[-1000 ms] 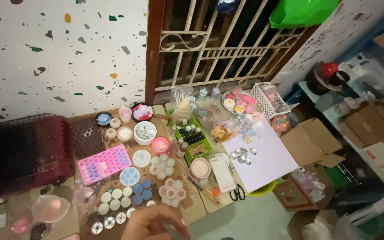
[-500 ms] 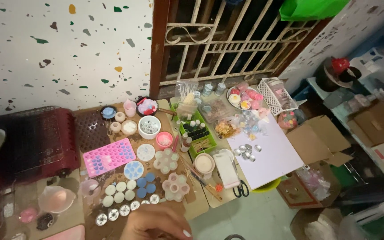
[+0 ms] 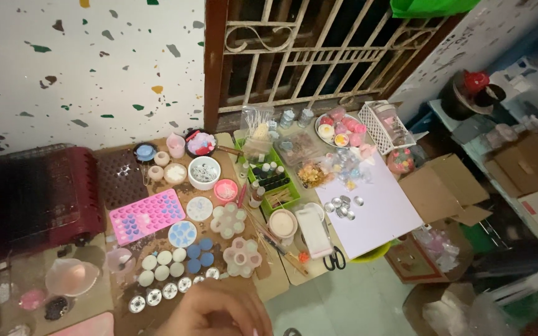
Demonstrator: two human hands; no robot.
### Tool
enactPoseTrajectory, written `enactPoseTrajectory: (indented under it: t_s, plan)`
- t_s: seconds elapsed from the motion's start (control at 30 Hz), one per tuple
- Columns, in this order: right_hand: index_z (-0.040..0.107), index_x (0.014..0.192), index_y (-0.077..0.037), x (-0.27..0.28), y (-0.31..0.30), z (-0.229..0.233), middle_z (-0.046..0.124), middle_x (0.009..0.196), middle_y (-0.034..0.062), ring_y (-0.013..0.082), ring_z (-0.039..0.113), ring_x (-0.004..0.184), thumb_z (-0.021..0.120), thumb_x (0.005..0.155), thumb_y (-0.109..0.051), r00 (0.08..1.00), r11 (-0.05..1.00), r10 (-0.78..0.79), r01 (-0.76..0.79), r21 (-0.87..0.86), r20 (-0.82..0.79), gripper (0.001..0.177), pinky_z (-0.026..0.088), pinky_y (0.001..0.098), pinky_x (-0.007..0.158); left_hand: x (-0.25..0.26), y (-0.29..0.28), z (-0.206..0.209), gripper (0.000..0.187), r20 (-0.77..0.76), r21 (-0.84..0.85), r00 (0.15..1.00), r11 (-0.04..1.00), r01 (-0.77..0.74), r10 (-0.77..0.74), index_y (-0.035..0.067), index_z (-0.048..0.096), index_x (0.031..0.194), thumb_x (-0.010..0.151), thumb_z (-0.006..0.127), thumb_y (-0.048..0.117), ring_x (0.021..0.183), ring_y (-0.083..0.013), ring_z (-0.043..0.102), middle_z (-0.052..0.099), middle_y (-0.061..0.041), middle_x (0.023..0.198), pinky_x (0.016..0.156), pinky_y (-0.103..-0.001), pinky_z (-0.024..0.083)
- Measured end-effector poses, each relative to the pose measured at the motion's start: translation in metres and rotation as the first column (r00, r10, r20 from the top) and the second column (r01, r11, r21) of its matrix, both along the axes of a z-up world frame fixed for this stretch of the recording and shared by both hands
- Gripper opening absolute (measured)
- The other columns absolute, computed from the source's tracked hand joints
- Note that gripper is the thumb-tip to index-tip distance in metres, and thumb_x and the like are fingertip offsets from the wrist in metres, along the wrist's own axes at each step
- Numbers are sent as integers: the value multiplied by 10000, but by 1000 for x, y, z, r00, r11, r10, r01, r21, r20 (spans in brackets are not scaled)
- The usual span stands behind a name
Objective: Preparing candle wicks by cutting them to size and adhering them to the bottom of metal tins
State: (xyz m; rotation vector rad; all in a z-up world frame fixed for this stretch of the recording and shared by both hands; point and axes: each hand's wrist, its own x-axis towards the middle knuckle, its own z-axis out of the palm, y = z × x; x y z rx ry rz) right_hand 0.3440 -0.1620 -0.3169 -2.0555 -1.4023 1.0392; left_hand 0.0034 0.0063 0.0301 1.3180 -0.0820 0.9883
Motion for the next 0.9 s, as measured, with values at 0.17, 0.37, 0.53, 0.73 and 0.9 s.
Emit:
enactPoseTrajectory:
  t_s: [0.17,0.37,0.53,0.73,0.9]
  plan:
    - [781,1102,-198,7,1,3,802,664,-50,63,771,633,936,718,-319,1000,999,8,-8,-40,-4,432,569,199,645,-4,-3,-63,153,-262,-495,953,826,-269,153,-25,692,810,797,695,-178,770,-272,754,809,-223,911,601,-311,582]
    - [829,934,-107,-7,50,8,737,637,32,142,647,602,796,802,-486,954,947,-217,257,-191,205,402,552,280,643,-13,-6,-118,92,-212,-637,834,575,-513,509,-54,669,983,898,690,-26,884,-331,774,758,-220,924,748,-479,695]
    - [704,1179,-192,-3,110,-39,741,906,171,395,711,829,572,895,-601,857,983,4,91,-159,515,515,572,491,730,-19,-23,-143,279,-465,-539,700,454,-710,542,-85,668,1132,855,674,-115,787,-329,794,781,-237,876,689,-428,690]
    - [574,1285,-182,3,158,-83,738,1014,92,367,709,850,715,803,-417,790,977,-52,-86,194,611,555,555,478,800,-22,-29,-151,117,-598,-523,579,278,-806,554,-143,684,993,893,653,-90,818,-354,760,733,-261,937,696,-477,693]
    - [672,1058,-98,-1,160,-93,716,965,105,336,690,828,705,846,-414,751,967,-69,-112,229,657,382,545,459,763,-15,-18,-150,134,-552,-605,671,316,-731,495,-77,679,1039,910,653,-60,881,-305,730,629,-157,873,754,-482,696]
